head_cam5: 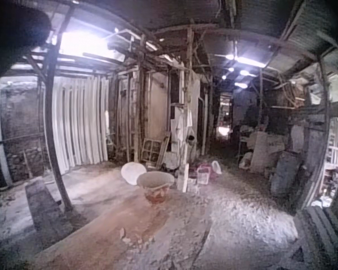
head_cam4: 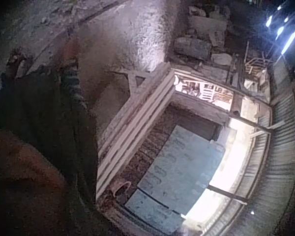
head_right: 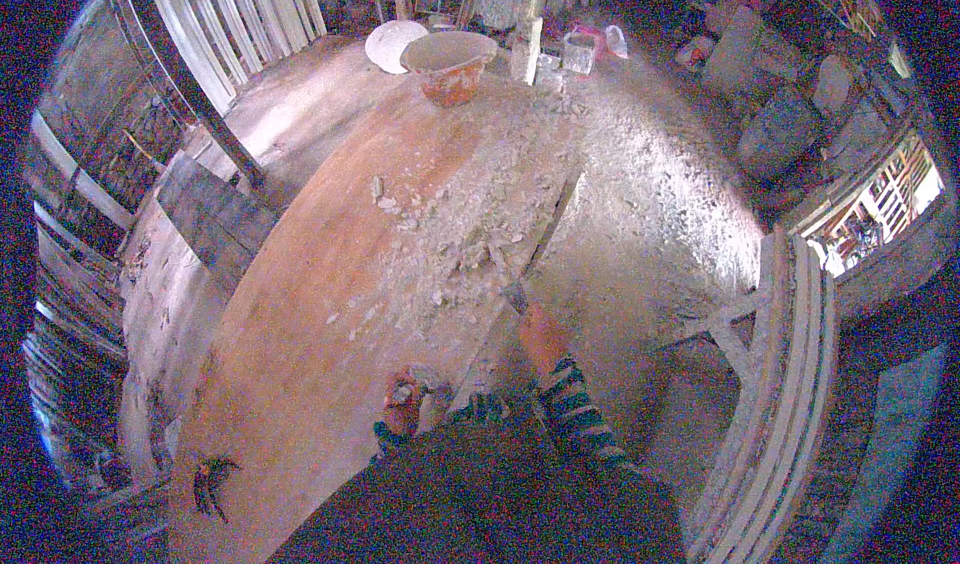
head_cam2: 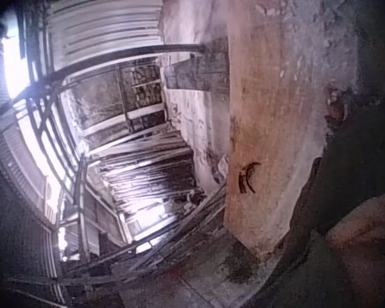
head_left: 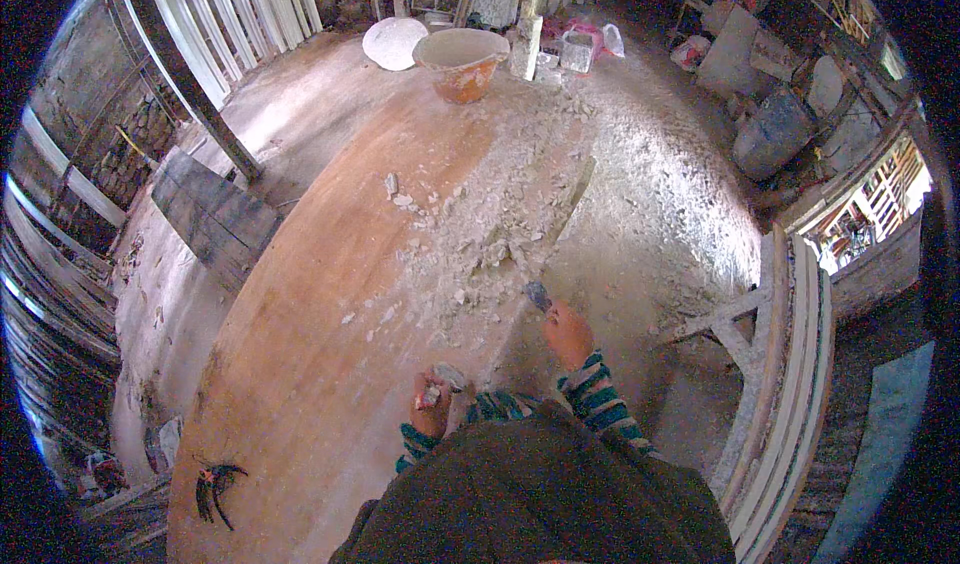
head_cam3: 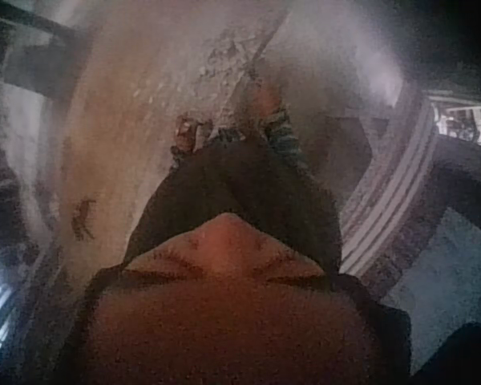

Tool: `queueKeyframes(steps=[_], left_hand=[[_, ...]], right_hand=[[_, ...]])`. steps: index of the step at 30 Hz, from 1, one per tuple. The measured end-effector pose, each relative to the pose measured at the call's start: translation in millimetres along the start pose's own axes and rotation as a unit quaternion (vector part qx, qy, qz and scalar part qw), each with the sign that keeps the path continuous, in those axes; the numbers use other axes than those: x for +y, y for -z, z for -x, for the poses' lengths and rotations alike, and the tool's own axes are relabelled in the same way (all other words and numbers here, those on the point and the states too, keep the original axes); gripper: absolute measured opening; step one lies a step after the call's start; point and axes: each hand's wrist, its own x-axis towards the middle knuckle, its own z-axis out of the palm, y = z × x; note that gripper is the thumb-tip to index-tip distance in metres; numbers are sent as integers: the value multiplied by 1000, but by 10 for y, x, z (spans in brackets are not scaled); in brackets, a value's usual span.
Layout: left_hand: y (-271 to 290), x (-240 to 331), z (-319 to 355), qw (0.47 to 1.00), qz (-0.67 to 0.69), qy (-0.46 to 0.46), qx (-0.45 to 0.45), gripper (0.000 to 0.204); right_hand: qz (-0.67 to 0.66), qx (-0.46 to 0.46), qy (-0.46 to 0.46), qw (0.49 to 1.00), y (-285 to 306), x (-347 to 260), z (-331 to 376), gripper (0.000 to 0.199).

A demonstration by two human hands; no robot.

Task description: The person uses a scraper to remove dried white residue from a large wooden board. They repeatedly scrape and wipe the surface, moving debris toward the edge of the board.

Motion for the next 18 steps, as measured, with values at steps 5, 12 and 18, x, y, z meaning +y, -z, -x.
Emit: queueKeyframes(steps=[5, 12, 18], left_hand=[[8, 242, -31, 995, -97, -25, -8, 17], [-7, 83, -76, 999, -41, -24, -10, 17], [7, 180, -103, 999, -29, 15, -36, 15]], right_hand=[[17, 67, 49, 996, -114, 48, -30, 21], [24, 41, 59, 997, 17, -16, 7, 19], [-21, 22, 28, 999, -1, -130, -271, 20]])
